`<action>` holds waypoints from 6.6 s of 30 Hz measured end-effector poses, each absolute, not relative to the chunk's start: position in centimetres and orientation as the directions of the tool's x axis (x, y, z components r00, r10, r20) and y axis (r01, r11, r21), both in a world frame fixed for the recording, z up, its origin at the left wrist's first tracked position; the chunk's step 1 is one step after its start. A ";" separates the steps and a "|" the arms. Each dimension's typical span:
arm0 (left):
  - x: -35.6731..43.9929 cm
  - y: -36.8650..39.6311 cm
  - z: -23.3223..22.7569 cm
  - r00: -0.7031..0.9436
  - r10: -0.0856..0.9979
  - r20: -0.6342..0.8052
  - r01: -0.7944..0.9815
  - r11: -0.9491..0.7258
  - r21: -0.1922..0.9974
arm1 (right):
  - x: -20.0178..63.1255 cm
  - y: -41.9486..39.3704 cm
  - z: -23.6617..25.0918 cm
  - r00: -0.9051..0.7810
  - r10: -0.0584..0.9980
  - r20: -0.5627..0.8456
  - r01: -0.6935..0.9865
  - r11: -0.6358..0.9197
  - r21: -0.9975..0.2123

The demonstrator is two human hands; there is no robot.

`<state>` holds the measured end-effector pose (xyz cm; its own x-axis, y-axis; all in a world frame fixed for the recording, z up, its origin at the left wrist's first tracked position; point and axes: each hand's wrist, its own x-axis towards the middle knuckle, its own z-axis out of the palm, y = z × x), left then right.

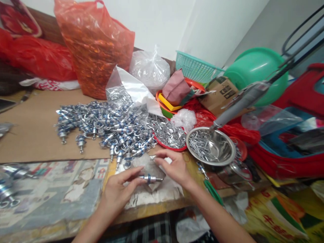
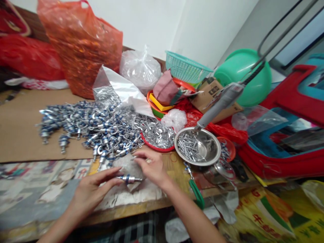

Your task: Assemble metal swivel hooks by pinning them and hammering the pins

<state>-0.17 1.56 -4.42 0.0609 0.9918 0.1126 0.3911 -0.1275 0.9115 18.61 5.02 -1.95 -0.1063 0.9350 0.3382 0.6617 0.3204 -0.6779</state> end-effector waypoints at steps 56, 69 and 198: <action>0.9 -0.3 -3.8 0.117 0.980 -0.159 -0.085 0.170 0.982 | 16.5 -1.0 -2.5 -0.190 0.889 0.416 0.429 0.457 -0.779; -0.1 1.1 -2.6 0.339 0.909 -0.244 -0.122 0.300 0.946 | 24.7 13.3 -3.7 -0.108 0.992 0.069 0.994 0.110 -0.026; -0.2 0.6 -3.0 0.138 0.969 0.204 0.167 -0.225 0.960 | 14.6 -1.4 -3.5 0.007 0.896 0.444 0.107 0.441 -0.891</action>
<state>-0.19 0.61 -2.99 0.1380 0.9693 0.2037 0.1672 -0.2255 0.9598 14.60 -1.39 -3.49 0.0070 0.8962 0.4437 0.1066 0.4405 -0.8914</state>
